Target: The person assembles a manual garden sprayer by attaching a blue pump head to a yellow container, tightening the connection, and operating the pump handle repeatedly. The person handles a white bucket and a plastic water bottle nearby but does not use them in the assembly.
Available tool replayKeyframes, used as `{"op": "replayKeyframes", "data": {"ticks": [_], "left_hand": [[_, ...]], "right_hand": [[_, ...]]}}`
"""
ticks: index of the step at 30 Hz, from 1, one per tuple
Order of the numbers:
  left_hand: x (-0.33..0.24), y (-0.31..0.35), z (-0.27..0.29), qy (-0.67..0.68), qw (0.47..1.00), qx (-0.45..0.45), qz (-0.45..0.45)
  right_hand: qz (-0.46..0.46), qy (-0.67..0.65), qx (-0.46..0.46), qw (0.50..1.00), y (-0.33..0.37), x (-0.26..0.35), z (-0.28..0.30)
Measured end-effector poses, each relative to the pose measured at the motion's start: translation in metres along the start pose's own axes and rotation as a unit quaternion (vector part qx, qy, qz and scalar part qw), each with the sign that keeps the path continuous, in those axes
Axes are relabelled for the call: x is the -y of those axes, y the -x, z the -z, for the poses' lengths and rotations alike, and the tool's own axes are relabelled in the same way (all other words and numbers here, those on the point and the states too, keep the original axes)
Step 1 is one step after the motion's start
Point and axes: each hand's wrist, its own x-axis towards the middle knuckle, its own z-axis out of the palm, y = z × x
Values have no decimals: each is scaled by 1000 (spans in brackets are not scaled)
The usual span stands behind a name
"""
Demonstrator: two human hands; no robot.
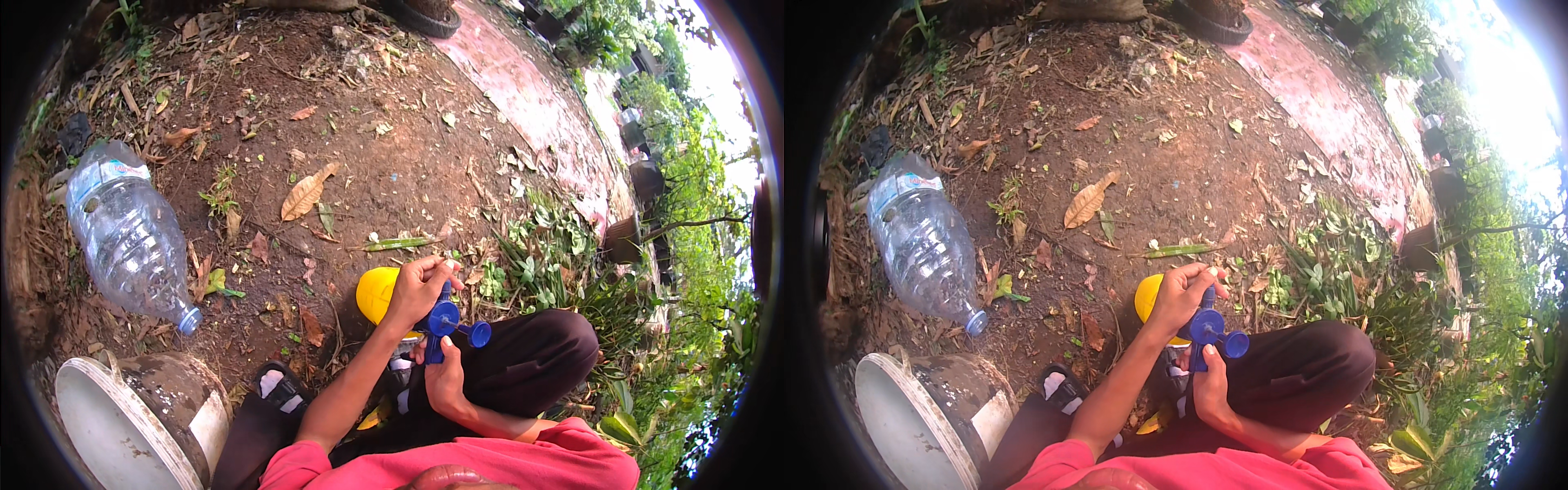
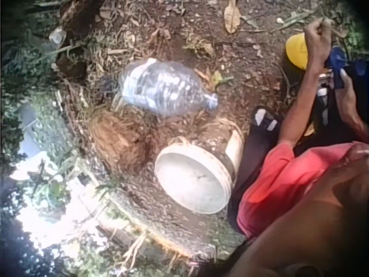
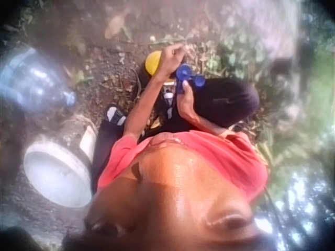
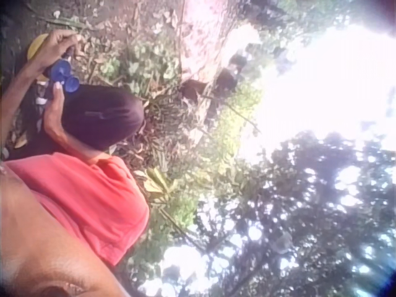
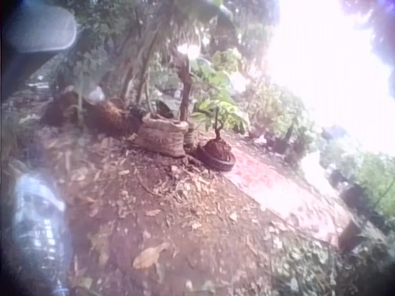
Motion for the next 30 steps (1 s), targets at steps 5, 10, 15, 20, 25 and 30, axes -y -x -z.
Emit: {"op": "replayKeyframes", "data": {"ticks": [5,10,15,20,25,30], "left_hand": [[-7,1,0,40,999,-31,-1],[-9,2,4,17,999,-42,9],[-7,2,6,41,999,-34,7],[-6,1,6,50,998,-33,-1],[-6,2,6,56,998,-32,-2],[-8,3,7,53,998,-25,5]], "right_hand": [[-3,9,-5,1000,0,-1,1],[1,15,16,1000,-1,-2,4],[12,33,24,999,0,-1,4],[2,17,16,1000,1,1,3],[-6,9,21,1000,0,0,3],[-2,24,14,1000,1,0,3]]}}
